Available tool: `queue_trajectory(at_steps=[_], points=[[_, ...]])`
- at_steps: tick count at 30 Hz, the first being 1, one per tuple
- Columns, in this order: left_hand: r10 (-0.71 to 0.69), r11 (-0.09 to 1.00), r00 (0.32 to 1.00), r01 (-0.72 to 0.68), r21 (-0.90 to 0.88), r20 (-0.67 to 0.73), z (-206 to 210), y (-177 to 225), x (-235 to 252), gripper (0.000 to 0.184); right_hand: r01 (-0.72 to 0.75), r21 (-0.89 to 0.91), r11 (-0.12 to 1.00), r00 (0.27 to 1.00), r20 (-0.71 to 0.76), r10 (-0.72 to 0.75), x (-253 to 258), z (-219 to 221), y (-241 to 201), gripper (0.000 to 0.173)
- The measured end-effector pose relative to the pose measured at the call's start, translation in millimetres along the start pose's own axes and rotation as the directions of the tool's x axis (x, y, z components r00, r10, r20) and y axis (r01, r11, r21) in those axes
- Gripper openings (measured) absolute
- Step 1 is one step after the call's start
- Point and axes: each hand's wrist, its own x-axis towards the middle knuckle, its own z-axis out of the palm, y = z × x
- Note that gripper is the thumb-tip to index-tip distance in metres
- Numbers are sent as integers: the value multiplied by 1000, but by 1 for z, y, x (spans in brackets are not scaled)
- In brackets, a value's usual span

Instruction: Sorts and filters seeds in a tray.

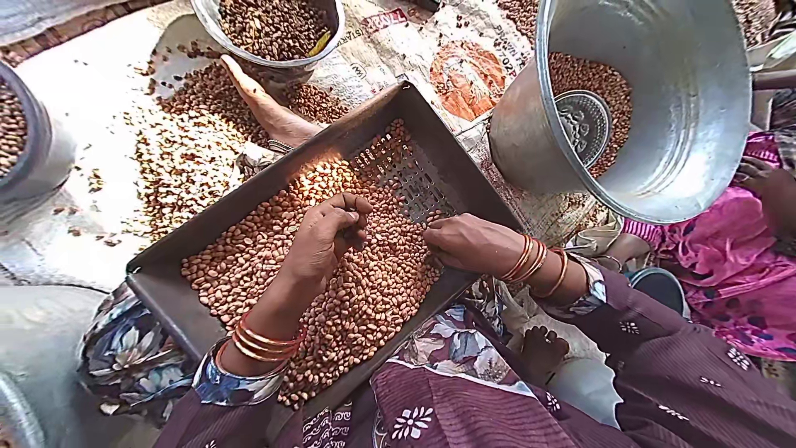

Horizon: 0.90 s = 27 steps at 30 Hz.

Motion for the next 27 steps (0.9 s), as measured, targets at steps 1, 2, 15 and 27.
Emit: queue_trajectory(at_steps=[1,2,15,27], points=[[7,1000,1000,-7,-3,18,-2,-1,0,34,-38,-11,999,999,-11,38,1,-6,0,7],[9,1000,1000,-9,-14,27,-3,-1,0,35,-58,-9,998,998,-27,58,2,-9,1,11],[-96,973,978,53,224,187,4,1,4,44,240,16,971,843,-500,-201,18,-30,-43,15],[159,645,981,-187,741,109,-8,-2,8,16,-61,-12,998,998,-3,61,11,8,-16,15]])
